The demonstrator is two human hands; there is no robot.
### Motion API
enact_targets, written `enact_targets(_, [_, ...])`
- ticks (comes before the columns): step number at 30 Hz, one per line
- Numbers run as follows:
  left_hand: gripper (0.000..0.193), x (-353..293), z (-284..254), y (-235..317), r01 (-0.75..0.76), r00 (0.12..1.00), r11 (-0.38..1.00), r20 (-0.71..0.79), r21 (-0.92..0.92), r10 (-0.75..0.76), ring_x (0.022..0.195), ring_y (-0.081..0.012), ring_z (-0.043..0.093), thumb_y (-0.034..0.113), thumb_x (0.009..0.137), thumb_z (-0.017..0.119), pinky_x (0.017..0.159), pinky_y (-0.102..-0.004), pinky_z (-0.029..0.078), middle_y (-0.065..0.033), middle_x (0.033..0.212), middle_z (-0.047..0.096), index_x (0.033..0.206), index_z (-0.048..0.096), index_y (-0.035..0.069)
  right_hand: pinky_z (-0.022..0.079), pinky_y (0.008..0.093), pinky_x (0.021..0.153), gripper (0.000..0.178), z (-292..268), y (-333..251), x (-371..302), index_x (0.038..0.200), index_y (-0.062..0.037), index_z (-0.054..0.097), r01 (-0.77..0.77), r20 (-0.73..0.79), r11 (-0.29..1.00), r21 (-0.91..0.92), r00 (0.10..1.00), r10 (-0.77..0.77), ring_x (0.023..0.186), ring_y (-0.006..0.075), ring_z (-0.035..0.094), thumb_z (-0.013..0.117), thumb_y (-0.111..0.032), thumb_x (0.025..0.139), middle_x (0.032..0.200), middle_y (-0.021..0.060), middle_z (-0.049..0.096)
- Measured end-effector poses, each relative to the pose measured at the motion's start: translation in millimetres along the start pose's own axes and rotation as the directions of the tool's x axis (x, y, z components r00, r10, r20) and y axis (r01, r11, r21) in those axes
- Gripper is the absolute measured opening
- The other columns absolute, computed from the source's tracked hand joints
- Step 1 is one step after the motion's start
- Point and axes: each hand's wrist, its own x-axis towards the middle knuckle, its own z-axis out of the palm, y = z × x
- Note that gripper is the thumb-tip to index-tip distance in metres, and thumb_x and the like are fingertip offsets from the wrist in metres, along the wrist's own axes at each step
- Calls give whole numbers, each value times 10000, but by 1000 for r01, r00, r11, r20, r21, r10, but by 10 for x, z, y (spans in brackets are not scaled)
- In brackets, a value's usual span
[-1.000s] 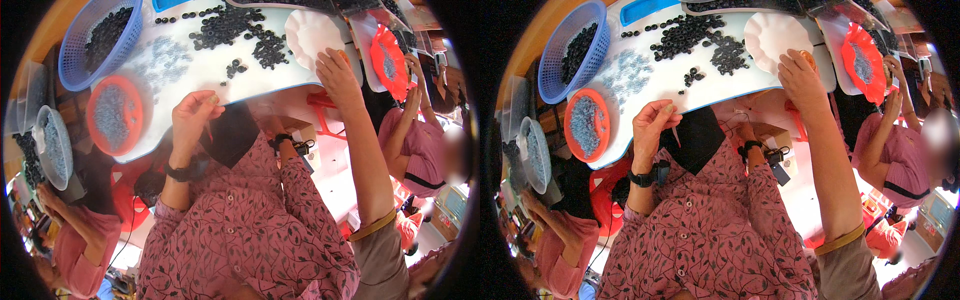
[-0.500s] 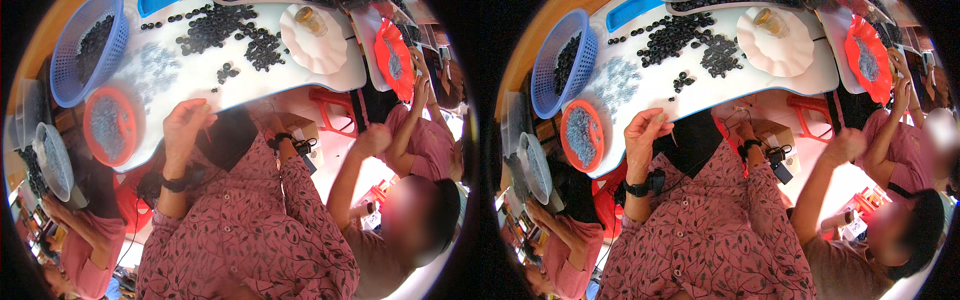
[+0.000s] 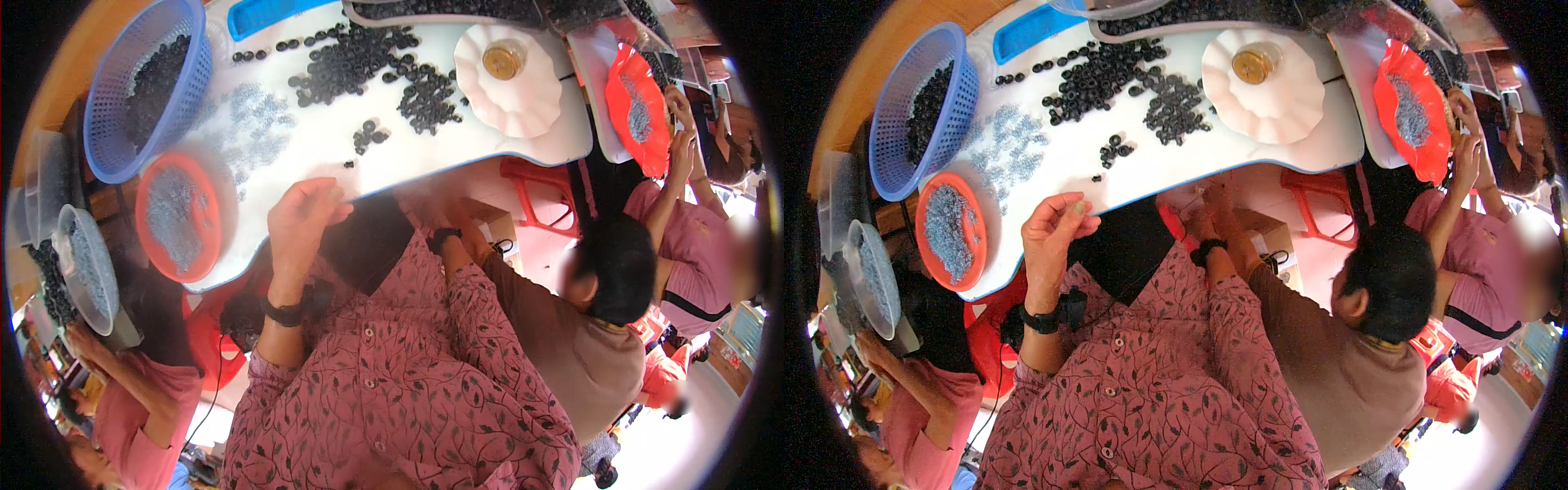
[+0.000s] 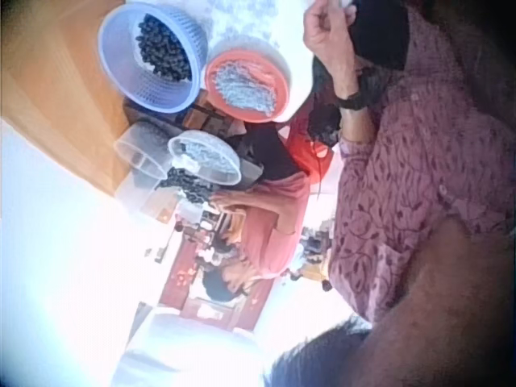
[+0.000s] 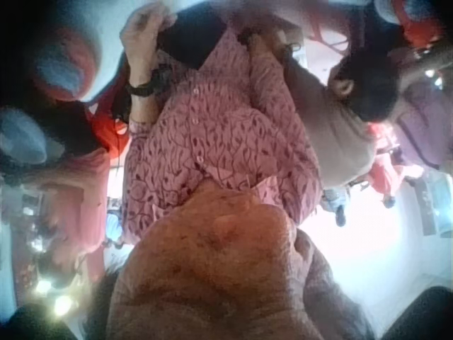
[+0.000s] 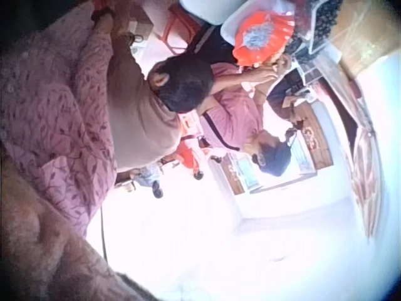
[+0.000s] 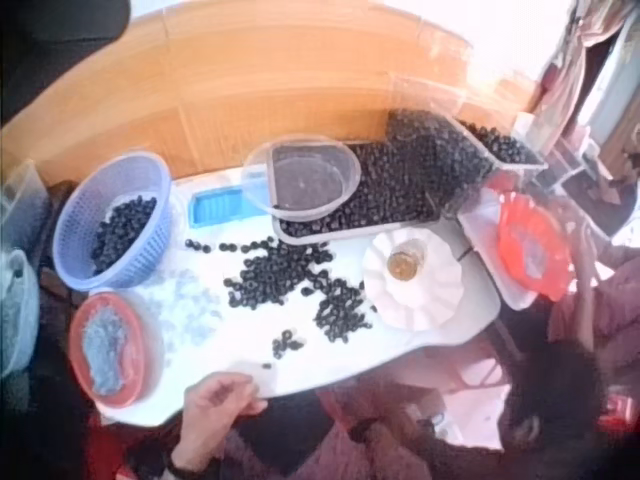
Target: Sort small black rubber or plastic components from a pile on the table into a clear container.
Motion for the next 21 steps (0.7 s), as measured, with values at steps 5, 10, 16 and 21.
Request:
enact_targets(5, [170,61,79,-96,-28,992,995,119,-98,40,784,-191,699,20,919,615,699,-267,577,-101,940,672,1081,625,-31,498,388,790,306,123,31,144,1009,17,660,8,126,996,92,992,-20,921,288,630,540,-243,900,1005,179,669])
enact_targets(10, [163,97,40,-188,-65,984,986,152,-153,88,787,-191,699,35,920,620,700,-265,576,-94,946,674,1073,635,-19,505,393,762,311,246,64,124,1006,16,664,45,269,972,230,957,-109,888,293,639,559,-253,892,989,183,673])
enact_targets(16, [157,88,34,-174,-71,983,973,153,-221,106,776,-177,697,59,921,628,692,-254,569,-88,950,677,1062,644,-8,514,398,729,318,311,211,58,1003,16,668,62,438,917,393,864,-246,850,300,649,581,-265,882,970,188,679])
enact_targets(21, [158,87,98,-162,-89,976,978,180,-190,123,755,-152,693,71,918,633,662,-240,556,-64,891,683,1057,652,-1,517,410,709,261,636,608,63,949,-8,689,197,536,945,262,784,-312,821,325,654,602,-237,860,938,203,679])
